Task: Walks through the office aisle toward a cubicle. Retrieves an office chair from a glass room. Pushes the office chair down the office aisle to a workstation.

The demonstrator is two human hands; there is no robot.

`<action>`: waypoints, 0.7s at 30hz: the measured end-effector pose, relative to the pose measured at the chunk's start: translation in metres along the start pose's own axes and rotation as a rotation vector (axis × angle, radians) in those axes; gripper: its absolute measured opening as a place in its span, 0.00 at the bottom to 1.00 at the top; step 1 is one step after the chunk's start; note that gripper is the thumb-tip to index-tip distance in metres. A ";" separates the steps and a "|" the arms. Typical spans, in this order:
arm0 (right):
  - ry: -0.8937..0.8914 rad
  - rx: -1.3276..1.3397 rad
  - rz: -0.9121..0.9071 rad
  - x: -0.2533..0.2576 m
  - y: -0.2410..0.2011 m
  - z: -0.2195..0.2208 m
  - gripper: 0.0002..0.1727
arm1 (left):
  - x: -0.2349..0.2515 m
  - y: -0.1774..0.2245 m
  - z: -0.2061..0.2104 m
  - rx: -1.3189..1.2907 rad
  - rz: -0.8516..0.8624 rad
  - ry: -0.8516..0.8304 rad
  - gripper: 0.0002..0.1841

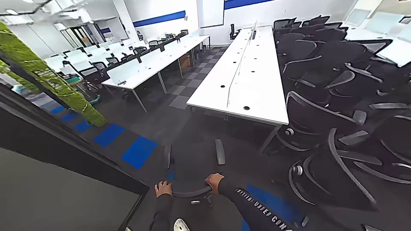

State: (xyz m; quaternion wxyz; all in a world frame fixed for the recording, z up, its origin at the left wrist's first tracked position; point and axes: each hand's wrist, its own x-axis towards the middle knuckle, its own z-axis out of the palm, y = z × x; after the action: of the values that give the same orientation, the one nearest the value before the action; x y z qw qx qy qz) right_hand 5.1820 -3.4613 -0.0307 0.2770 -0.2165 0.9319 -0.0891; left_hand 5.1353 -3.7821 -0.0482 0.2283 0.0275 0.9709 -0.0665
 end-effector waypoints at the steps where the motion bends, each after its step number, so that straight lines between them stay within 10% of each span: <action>1: 0.007 0.014 0.024 0.013 -0.003 -0.005 0.34 | 0.015 -0.009 -0.006 -0.018 0.028 0.009 0.27; 21: 0.040 0.093 0.243 0.223 -0.058 -0.105 0.33 | 0.250 -0.138 -0.119 0.121 0.163 -0.067 0.27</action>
State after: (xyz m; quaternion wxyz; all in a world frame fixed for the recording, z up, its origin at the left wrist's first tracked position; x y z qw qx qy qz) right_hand 4.9766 -3.6089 -0.0336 0.2770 -0.0868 0.9514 -0.1023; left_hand 4.8476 -3.8958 -0.0384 0.2630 0.1179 0.9515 -0.1073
